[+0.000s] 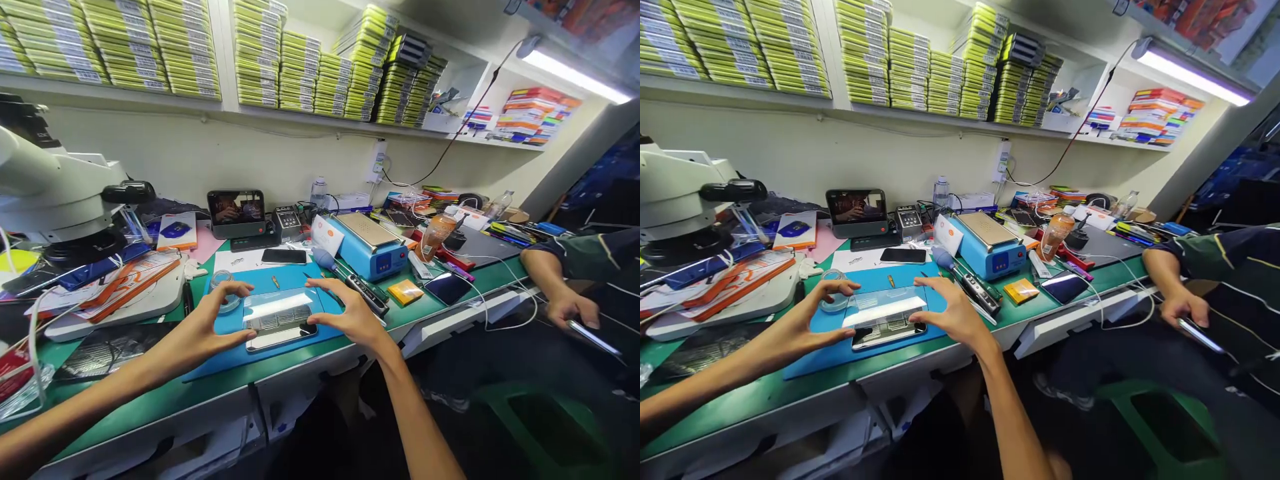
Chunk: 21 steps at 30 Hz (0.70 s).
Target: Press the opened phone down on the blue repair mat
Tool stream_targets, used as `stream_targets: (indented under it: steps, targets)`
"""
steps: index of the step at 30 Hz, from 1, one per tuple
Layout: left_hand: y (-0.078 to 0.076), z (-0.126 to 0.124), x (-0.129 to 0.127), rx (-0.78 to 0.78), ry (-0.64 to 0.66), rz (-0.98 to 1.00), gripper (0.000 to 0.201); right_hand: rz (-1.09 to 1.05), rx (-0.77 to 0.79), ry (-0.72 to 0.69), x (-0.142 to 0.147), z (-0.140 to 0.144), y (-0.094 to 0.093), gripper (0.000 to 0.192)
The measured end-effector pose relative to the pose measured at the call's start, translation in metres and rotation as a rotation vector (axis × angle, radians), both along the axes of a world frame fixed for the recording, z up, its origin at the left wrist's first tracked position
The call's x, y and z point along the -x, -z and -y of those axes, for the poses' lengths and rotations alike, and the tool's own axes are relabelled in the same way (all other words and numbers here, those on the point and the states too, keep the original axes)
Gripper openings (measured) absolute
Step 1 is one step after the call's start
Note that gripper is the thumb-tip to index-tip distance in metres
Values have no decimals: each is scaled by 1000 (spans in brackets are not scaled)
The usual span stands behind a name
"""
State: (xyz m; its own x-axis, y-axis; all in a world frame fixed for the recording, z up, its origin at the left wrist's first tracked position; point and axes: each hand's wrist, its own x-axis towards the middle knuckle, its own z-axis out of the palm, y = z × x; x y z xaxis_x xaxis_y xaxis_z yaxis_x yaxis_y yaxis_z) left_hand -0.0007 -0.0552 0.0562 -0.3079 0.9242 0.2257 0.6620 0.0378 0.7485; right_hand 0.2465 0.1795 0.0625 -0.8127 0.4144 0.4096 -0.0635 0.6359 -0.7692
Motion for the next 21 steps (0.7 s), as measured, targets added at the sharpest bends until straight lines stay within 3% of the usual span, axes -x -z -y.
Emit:
stream_targets:
  steps: [10,15,21]
  targets:
    - [17,1,-1,12,-49,-159,64,58,47,-8,-1,-1,9,74]
    - [14,0,-2,-12,-64,-289,60,81,72,-2,-2,-2,12,76]
    - [13,-2,-1,37,-54,-317,78,124,86,-2,1,-3,13,75]
